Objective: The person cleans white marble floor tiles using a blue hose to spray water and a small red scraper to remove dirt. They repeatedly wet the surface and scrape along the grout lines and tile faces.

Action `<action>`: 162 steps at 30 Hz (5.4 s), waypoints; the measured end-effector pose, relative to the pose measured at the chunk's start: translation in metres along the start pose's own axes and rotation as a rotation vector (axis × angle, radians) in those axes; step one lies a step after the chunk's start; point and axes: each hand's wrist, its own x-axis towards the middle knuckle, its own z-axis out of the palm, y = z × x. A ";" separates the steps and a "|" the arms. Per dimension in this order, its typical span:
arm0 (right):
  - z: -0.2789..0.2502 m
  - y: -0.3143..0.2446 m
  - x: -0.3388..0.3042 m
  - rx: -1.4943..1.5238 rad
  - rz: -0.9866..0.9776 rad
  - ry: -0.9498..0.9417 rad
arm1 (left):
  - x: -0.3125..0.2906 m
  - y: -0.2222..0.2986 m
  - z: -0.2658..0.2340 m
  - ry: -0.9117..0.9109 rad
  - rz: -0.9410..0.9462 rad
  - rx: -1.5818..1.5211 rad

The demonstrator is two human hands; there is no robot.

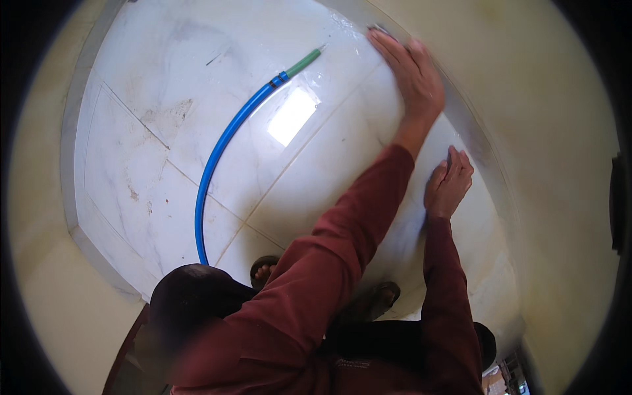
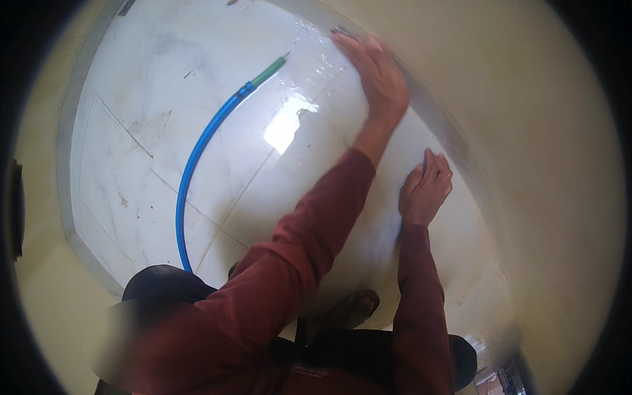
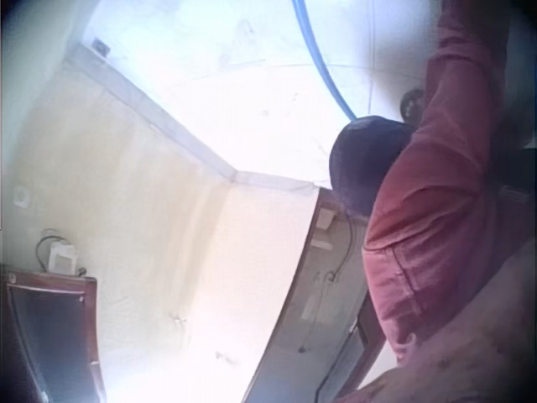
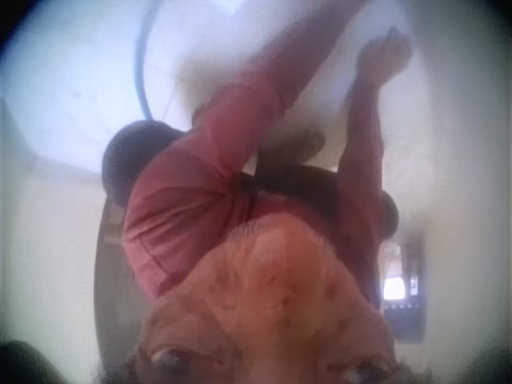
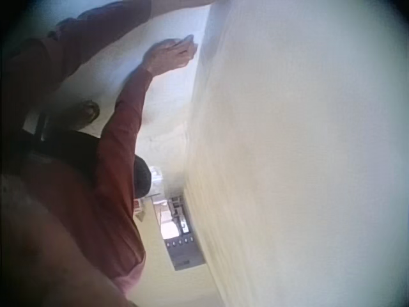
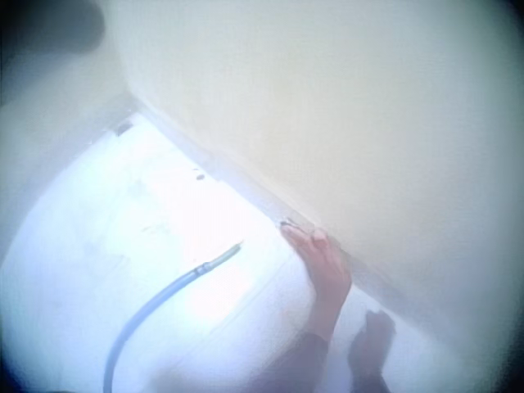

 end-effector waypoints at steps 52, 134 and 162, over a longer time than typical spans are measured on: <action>-0.012 0.009 -0.001 0.054 0.002 0.085 | 0.107 0.020 -0.203 -0.921 0.884 1.393; -0.002 0.011 0.003 0.011 -0.039 0.003 | 0.211 0.050 -0.157 -1.349 0.147 1.052; -0.002 0.011 0.003 0.013 -0.035 0.015 | 0.218 0.035 -0.161 -1.356 0.203 1.047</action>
